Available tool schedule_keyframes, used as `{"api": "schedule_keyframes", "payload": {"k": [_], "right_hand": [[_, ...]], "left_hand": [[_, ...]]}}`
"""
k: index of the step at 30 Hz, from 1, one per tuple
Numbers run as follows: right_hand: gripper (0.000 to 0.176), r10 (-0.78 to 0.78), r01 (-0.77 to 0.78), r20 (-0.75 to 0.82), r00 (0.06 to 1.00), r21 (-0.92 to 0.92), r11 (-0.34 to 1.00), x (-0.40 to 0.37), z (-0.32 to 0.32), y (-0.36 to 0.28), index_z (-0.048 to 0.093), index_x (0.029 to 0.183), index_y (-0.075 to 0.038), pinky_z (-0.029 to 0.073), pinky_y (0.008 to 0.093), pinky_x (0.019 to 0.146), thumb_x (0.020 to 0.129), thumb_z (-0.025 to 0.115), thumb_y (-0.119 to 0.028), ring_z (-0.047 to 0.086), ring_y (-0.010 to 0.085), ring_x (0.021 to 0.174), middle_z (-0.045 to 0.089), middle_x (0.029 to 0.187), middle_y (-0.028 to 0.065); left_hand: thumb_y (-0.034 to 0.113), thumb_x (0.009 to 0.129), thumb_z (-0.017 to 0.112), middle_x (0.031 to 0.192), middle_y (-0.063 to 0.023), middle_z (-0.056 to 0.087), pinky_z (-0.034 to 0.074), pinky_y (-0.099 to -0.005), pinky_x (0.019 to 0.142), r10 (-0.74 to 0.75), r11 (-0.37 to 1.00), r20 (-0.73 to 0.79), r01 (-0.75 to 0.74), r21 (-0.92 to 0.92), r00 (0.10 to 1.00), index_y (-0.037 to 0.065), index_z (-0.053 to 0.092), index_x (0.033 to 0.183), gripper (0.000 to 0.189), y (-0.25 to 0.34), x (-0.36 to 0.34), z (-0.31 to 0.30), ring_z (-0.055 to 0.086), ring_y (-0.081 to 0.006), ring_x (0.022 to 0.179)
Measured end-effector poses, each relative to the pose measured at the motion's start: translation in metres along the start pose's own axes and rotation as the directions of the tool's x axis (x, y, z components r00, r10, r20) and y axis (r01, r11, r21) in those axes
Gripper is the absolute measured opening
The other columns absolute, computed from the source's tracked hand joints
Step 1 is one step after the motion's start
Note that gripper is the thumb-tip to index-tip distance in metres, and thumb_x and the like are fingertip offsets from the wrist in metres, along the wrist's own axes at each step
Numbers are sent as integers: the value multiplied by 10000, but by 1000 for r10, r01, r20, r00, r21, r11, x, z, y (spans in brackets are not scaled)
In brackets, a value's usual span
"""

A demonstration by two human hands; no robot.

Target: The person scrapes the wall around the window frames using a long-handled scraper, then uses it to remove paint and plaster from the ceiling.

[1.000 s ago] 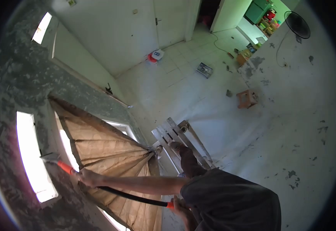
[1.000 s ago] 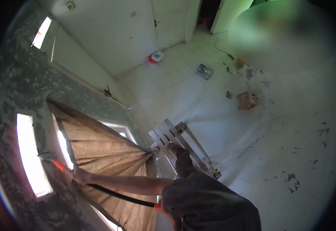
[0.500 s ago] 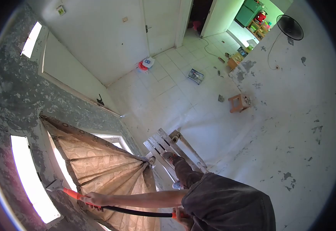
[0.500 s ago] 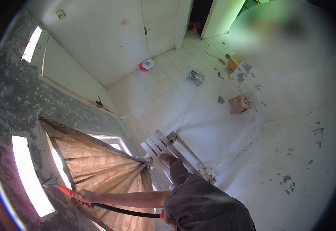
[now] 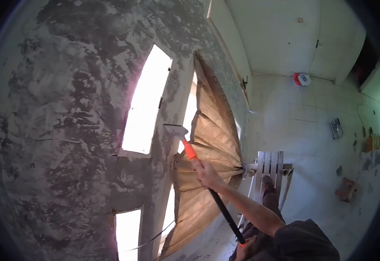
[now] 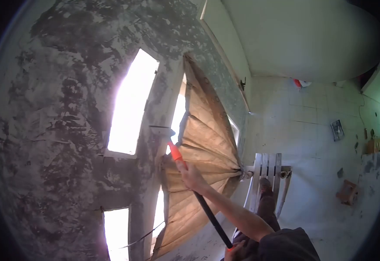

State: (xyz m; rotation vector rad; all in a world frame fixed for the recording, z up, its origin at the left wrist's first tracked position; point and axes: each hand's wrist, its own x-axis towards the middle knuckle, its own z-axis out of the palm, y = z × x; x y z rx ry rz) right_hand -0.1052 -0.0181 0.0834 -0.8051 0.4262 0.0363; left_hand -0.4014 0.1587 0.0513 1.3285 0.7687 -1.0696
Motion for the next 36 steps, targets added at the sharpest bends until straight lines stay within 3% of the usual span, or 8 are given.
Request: {"api": "schedule_keyframes", "payload": {"k": [6, 8, 11, 20, 23, 26, 30, 36], "right_hand": [[426, 80, -80, 5, 997, 37, 996, -1, -12, -19, 428, 859, -106, 261, 221, 306, 959, 414, -520, 314, 46, 348, 332, 528, -46], [447, 55, -56, -38, 998, -20, 998, 0, -14, -8, 427, 861, -103, 260, 220, 302, 948, 424, -542, 316, 48, 346, 331, 524, -43], [475, 9, -15, -106, 994, -55, 998, 26, -20, -19, 430, 850, -99, 261, 223, 304, 936, 428, -567, 324, 49, 347, 334, 523, -41], [516, 87, -93, -79, 993, -63, 994, 16, -10, -25, 445, 814, -106, 287, 233, 316, 919, 421, -611, 339, 58, 360, 343, 523, -42], [493, 12, -28, -95, 995, -175, 984, 1, -1, -20, 425, 789, -105, 278, 227, 313, 937, 406, -575, 338, 50, 350, 348, 504, -47], [501, 95, -98, -56, 994, -58, 993, 10, -4, -24, 430, 788, -99, 269, 233, 303, 933, 414, -579, 335, 54, 339, 340, 494, -51], [514, 45, -53, -76, 996, -119, 991, 2, -3, -18, 440, 847, -99, 292, 237, 306, 929, 402, -605, 319, 59, 340, 340, 513, -40], [506, 30, -37, -99, 995, -62, 997, 17, -8, -24, 436, 835, -113, 269, 235, 308, 931, 392, -608, 304, 55, 345, 321, 521, -49]], "left_hand": [[189, 887, 641, 493, 78, 395, 213, -224, 354, 76, 993, -20, -77, -94, 997, 98, 627, 788, 135, -7, -1, 20, 318, -34, 367], [209, 847, 664, 529, 27, 470, 304, -272, 389, 71, 995, 47, -68, -73, 996, 40, 639, 851, 170, 0, -3, 14, 426, -96, 419], [271, 875, 670, 523, 15, 495, 310, -251, 395, 79, 976, 15, -80, 203, 997, 91, 532, 589, 365, 26, 8, 14, 443, -80, 422], [227, 875, 658, 510, 15, 491, 293, -244, 395, 134, 980, 11, -134, 150, 991, 84, 536, 585, 347, 23, 8, 16, 418, -74, 406], [216, 889, 634, 510, 23, 479, 285, -246, 399, 144, 982, -67, -135, 130, 987, 71, 539, 600, 337, 17, -17, 32, 411, -71, 408], [197, 883, 636, 522, 25, 487, 286, -240, 408, 98, 990, 14, -99, 101, 995, 61, 565, 625, 300, 16, 7, 13, 419, -69, 420], [192, 882, 632, 523, 24, 485, 291, -236, 410, 145, 988, 43, -147, 54, 989, 55, 564, 637, 289, 8, -5, 15, 430, -74, 421], [219, 865, 655, 523, 3, 498, 313, -249, 396, 121, 972, -32, -112, 204, 992, 58, 586, 648, 278, 28, -7, 12, 443, -89, 410]]}}
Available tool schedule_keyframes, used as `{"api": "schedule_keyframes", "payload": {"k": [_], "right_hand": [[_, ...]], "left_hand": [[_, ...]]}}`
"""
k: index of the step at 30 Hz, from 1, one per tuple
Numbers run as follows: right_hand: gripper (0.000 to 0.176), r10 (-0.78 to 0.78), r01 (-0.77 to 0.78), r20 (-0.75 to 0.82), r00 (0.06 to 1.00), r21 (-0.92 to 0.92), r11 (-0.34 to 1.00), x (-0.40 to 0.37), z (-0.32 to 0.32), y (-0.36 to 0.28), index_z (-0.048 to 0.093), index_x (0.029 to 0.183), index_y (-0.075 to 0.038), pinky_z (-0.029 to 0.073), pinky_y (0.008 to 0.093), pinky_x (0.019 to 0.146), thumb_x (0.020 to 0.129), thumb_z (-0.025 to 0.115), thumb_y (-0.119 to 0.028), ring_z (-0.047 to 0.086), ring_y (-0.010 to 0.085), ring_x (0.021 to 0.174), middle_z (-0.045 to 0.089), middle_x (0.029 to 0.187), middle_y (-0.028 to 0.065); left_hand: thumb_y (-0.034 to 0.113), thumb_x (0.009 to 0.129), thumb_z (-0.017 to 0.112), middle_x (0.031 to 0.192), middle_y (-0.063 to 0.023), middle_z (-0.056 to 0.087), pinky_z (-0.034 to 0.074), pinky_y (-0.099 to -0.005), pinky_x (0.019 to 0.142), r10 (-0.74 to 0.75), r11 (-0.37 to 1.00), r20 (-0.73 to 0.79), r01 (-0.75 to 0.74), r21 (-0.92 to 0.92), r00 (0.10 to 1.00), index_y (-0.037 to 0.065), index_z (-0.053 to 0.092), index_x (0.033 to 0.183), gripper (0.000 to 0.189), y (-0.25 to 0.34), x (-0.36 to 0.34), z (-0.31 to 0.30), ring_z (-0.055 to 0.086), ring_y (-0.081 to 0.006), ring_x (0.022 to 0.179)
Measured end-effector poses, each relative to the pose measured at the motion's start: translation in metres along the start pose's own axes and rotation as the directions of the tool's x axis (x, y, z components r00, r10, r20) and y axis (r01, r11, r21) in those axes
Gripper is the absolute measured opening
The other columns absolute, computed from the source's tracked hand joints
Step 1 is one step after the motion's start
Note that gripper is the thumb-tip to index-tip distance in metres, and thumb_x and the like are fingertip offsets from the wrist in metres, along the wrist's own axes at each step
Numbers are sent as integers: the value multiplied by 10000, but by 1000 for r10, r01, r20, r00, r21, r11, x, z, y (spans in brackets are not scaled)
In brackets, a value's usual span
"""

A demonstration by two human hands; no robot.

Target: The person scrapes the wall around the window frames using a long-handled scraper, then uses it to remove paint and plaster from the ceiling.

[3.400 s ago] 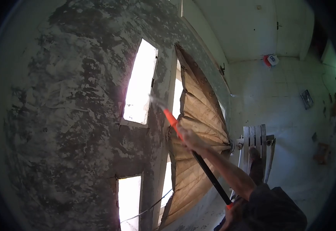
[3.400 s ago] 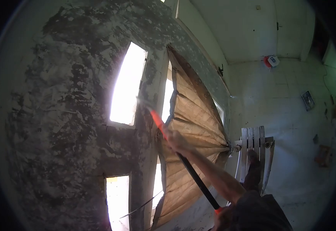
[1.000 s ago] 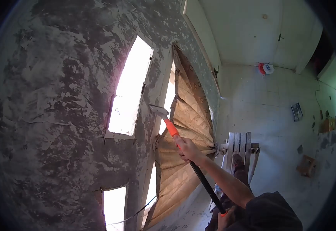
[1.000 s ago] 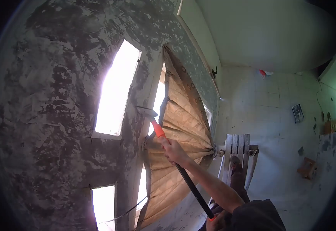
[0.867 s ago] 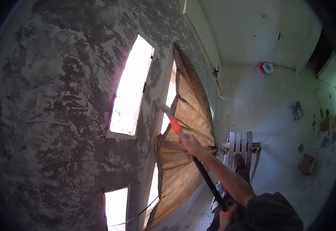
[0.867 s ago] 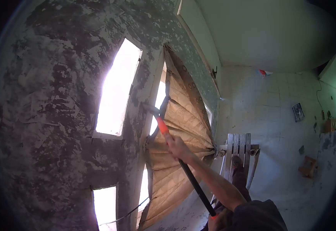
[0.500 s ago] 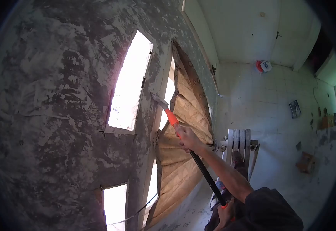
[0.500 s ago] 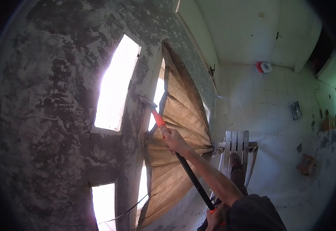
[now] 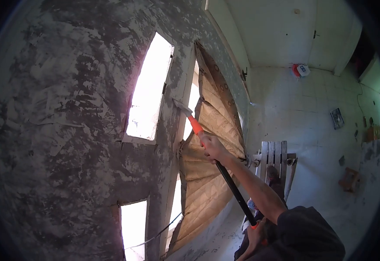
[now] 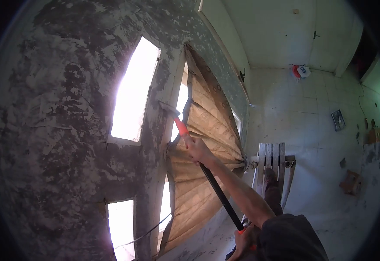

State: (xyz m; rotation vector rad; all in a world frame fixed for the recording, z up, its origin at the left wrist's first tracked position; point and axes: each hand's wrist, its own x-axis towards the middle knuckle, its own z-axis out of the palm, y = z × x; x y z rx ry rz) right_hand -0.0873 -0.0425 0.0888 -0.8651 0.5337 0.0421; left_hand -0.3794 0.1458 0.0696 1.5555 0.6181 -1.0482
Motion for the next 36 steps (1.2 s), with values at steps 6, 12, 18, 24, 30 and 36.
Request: {"api": "schedule_keyframes", "payload": {"k": [6, 12, 18, 24, 30, 36], "right_hand": [[514, 102, -99, 53, 993, -49, 994, -11, 1, 22, 431, 829, -107, 257, 235, 312, 920, 413, -612, 316, 56, 350, 344, 526, -44], [540, 40, -39, 29, 999, -48, 998, -16, 1, 18, 436, 828, -96, 301, 244, 302, 909, 418, -630, 333, 63, 339, 357, 518, -37], [562, -86, 80, -39, 996, -134, 988, 6, -3, 17, 434, 825, -96, 303, 254, 308, 902, 404, -652, 367, 71, 341, 381, 506, -29], [548, -17, 12, -86, 996, -60, 998, 22, -9, 13, 437, 772, -100, 299, 263, 306, 914, 403, -628, 372, 90, 335, 368, 501, -22], [527, -46, 34, -91, 995, -133, 991, 12, -9, 10, 421, 772, -112, 286, 251, 313, 922, 388, -616, 358, 81, 349, 355, 507, -29], [465, -85, 78, -34, 996, -182, 980, 3, -1, 11, 413, 765, -120, 302, 266, 333, 951, 395, -545, 333, 83, 364, 340, 514, -48]], "left_hand": [[156, 867, 639, 536, 29, 471, 316, -242, 403, -52, 996, 32, 54, -69, 998, 77, 558, 678, 220, -23, 9, 0, 446, -78, 433], [217, 889, 618, 512, 14, 476, 305, -236, 410, 23, 997, -3, -23, -70, 1000, 69, 521, 616, 325, -11, -18, 16, 432, -76, 419], [189, 849, 639, 547, 10, 506, 300, -256, 398, 2, 1000, 41, -1, -16, 999, 51, 579, 699, 213, -5, 3, 0, 449, -88, 433], [194, 854, 638, 579, 0, 530, 319, -252, 432, 1, 1000, -32, -1, -6, 999, 40, 578, 678, 241, -3, 15, 8, 468, -87, 466], [164, 866, 611, 562, -1, 518, 325, -262, 412, 6, 1000, 79, -6, 1, 997, 61, 548, 662, 237, 2, 15, 7, 474, -100, 446], [237, 856, 661, 548, -1, 507, 345, -267, 437, 302, 943, 68, -308, 122, 951, 66, 568, 662, 274, -13, 11, 5, 451, -86, 451]]}}
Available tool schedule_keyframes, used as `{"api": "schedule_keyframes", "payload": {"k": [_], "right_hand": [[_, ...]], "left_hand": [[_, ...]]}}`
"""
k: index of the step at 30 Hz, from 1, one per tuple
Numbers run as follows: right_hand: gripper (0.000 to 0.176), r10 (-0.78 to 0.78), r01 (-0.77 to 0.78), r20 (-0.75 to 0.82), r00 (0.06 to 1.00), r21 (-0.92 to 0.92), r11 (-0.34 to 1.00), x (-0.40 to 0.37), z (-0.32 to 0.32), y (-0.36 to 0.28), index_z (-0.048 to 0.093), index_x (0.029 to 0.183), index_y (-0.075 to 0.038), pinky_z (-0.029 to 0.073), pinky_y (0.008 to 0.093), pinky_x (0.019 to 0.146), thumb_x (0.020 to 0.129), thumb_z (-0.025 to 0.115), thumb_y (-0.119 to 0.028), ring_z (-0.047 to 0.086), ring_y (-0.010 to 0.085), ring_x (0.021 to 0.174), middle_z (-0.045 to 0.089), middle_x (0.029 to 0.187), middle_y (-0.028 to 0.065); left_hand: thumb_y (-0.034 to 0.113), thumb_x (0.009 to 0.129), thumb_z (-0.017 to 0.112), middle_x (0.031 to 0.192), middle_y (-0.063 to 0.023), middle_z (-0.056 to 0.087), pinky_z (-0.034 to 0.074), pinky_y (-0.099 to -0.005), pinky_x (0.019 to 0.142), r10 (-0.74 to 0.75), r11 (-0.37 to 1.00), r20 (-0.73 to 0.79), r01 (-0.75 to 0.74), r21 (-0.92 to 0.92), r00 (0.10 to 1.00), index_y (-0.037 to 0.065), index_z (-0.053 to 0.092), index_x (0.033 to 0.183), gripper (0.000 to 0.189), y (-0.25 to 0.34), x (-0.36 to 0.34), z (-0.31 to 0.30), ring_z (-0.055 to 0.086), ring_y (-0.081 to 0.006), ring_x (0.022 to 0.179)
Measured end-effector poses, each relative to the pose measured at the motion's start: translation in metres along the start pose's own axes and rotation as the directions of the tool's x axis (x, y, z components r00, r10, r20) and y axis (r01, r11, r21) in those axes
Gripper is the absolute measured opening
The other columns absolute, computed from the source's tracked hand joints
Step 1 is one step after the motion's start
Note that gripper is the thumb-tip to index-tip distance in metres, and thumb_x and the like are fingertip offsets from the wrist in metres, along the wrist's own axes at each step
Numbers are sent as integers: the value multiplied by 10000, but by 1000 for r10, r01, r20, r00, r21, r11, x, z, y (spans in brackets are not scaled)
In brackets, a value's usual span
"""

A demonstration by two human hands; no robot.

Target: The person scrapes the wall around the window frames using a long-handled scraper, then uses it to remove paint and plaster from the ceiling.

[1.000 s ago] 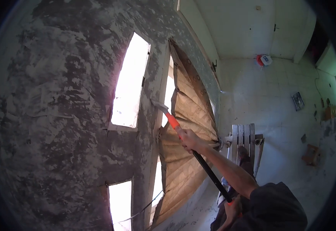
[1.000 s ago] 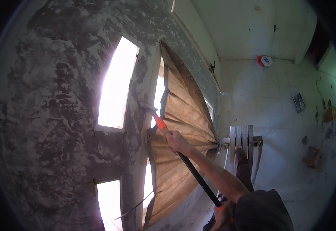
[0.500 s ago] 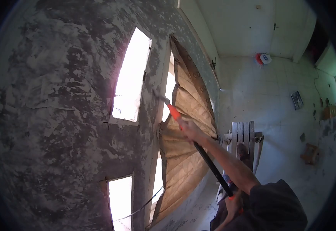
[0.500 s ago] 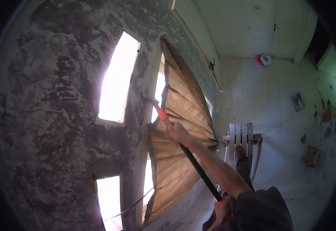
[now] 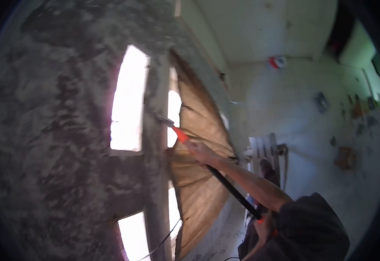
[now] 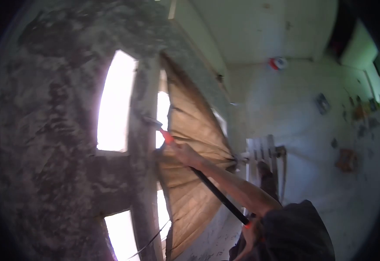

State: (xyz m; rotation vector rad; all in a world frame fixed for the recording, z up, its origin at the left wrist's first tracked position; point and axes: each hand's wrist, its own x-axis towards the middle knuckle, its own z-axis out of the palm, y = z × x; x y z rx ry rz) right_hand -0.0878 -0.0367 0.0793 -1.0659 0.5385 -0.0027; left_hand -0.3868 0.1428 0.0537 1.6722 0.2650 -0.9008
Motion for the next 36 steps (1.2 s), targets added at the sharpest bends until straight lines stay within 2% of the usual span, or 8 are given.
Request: {"api": "schedule_keyframes", "payload": {"k": [1, 4, 8, 27, 30, 32, 33, 36], "right_hand": [[442, -73, 73, -26, 997, 15, 997, 24, -6, 20, 418, 767, -121, 312, 272, 337, 963, 395, -516, 345, 90, 369, 343, 518, -50], [421, -127, 105, -234, 964, -101, 989, 57, 1, 57, 510, 833, -74, 354, 290, 372, 968, 406, -460, 411, 115, 414, 409, 538, -12], [662, 4, -6, -82, 997, -32, 999, -11, 1, 14, 557, 873, 45, 452, 408, 430, 915, 399, -597, 565, 257, 460, 564, 593, 116], [635, -199, 151, -225, 954, -212, 966, 26, 14, 31, 598, 951, 39, 442, 385, 394, 935, 386, -560, 605, 238, 481, 603, 692, 177], [622, -10, -5, -185, 983, -77, 997, 2, 4, -3, 593, 906, 24, 456, 401, 442, 930, 391, -564, 602, 245, 511, 586, 677, 150], [531, -217, 183, -217, 952, -168, 969, -8, 15, 13, 558, 867, 13, 490, 388, 668, 937, 438, -499, 610, 237, 711, 574, 685, 108], [441, -586, 541, -161, 794, -250, 803, 26, 27, 50, 589, 934, -1, 485, 363, 685, 950, 465, -425, 595, 190, 737, 577, 700, 91], [466, -151, 147, -21, 988, -140, 979, -2, 20, 23, 590, 1008, -11, 508, 358, 596, 935, 442, -448, 631, 225, 697, 631, 763, 141]], "left_hand": [[252, 854, 662, 549, -1, 503, 351, -272, 446, 145, 978, 40, -149, 146, 989, 64, 573, 663, 282, -13, 14, -11, 451, -83, 462], [209, 874, 578, 535, -25, 500, 330, -279, 406, -194, 979, 241, 171, 111, 951, 90, 506, 603, 305, -15, 0, -5, 427, -88, 424], [200, 871, 572, 531, -24, 497, 329, -279, 401, -334, 941, 467, 263, 212, 819, 91, 502, 602, 299, -39, -35, 23, 427, -90, 419], [155, 860, 546, 516, -23, 481, 325, -279, 380, -414, 895, 533, 438, 89, 738, 95, 482, 598, 276, -54, -79, 47, 427, -101, 398], [148, 858, 541, 513, -23, 478, 324, -279, 377, -404, 892, 532, 449, 51, 744, 96, 479, 597, 273, -53, -84, 50, 427, -102, 394], [143, 857, 538, 511, -23, 477, 324, -279, 374, -361, 910, 497, 415, 2, 789, 97, 477, 597, 271, -40, -66, 45, 427, -104, 392], [141, 856, 537, 510, -23, 476, 324, -279, 373, -319, 924, 450, 379, -46, 834, 97, 476, 597, 270, -30, -52, 38, 427, -104, 391], [133, 855, 533, 508, -23, 473, 323, -279, 370, -175, 942, 200, 223, -249, 964, 98, 472, 596, 268, 0, -20, 8, 427, -106, 388]]}}
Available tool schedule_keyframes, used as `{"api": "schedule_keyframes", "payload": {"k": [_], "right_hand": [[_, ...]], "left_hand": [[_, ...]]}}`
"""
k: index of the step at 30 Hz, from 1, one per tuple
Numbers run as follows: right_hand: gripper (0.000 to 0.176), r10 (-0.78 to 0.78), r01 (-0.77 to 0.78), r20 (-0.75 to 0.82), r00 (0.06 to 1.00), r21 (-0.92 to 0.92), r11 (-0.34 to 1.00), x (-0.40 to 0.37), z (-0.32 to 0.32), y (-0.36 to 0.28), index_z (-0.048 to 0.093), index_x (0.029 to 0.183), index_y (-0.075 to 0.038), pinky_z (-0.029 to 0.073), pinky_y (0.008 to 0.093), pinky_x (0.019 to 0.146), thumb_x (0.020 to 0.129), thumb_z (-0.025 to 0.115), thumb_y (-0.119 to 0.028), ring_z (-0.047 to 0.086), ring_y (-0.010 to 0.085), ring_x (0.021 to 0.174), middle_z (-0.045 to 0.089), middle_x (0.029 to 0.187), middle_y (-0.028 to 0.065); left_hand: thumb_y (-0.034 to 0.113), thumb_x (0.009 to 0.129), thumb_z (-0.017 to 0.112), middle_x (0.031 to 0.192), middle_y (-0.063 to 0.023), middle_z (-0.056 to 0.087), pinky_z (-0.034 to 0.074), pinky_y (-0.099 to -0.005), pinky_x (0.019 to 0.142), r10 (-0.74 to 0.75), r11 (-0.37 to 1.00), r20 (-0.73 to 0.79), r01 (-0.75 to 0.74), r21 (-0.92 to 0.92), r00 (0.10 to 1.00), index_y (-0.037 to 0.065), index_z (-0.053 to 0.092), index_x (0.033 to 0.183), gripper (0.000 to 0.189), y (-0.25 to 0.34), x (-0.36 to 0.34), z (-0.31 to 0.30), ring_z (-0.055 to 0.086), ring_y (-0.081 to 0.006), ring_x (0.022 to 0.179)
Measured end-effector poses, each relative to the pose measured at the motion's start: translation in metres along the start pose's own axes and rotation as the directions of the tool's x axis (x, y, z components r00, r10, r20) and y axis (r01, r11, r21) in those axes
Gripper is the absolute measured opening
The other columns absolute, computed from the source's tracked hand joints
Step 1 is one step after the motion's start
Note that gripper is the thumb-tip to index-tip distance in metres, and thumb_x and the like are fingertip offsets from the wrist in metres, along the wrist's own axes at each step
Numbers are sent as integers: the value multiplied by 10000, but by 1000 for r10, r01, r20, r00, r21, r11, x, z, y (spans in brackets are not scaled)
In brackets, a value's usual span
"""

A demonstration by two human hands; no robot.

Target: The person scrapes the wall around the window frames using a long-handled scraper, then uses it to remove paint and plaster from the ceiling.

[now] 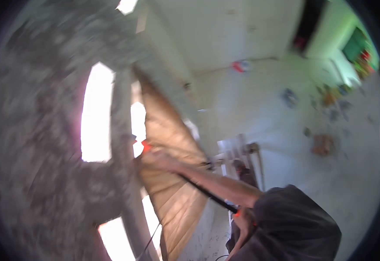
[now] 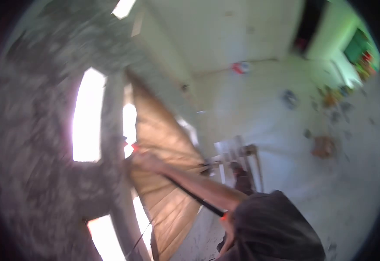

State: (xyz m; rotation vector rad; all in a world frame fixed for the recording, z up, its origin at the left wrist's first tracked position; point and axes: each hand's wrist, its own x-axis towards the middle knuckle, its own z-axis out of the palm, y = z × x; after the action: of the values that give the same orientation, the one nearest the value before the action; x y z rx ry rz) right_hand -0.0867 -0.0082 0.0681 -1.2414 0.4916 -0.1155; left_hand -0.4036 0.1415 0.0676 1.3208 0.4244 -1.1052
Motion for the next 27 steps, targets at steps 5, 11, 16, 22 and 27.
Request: {"api": "schedule_keyframes", "payload": {"k": [5, 11, 16, 22, 27], "right_hand": [[558, 153, -155, 30, 988, 87, 984, -24, -14, -35, 531, 877, -53, 335, 265, 320, 939, 376, -585, 393, 79, 376, 359, 511, -34], [595, 220, -213, -97, 971, 72, 974, 19, -26, -29, 516, 837, -39, 376, 258, 333, 919, 373, -611, 426, 107, 391, 410, 560, -10], [587, 204, -210, -85, 975, -74, 975, 0, -23, -25, 501, 738, -47, 387, 280, 338, 923, 378, -591, 444, 130, 394, 452, 577, 0], [577, 128, -134, -113, 985, -43, 990, -4, -27, -30, 522, 831, -20, 365, 282, 341, 936, 385, -570, 402, 103, 364, 399, 521, -15], [578, 237, -241, -103, 966, -29, 970, 3, -25, -22, 563, 910, -24, 346, 270, 336, 932, 388, -575, 386, 98, 360, 397, 518, -15]], "left_hand": [[84, 824, 550, 489, 14, 409, 276, -259, 370, -7, 998, -125, -1, -65, 992, 95, 447, 585, 261, 21, -25, 16, 384, -102, 378], [106, 825, 588, 505, 15, 432, 242, -257, 408, -17, 999, -154, 23, 39, 988, 86, 456, 550, 307, 47, 2, 5, 371, -84, 413], [118, 834, 564, 498, 14, 430, 231, -268, 401, -32, 999, -142, 34, 10, 989, 79, 445, 542, 318, 43, -16, 20, 370, -83, 405], [81, 823, 571, 531, 19, 423, 237, -260, 417, 4, 1000, -141, -9, -30, 990, 91, 441, 557, 296, 32, -10, 27, 372, -83, 426], [128, 882, 572, 502, 16, 419, 295, -253, 373, -15, 1000, -100, 14, -7, 995, 99, 452, 634, 277, 12, 11, 10, 398, -92, 383]]}}
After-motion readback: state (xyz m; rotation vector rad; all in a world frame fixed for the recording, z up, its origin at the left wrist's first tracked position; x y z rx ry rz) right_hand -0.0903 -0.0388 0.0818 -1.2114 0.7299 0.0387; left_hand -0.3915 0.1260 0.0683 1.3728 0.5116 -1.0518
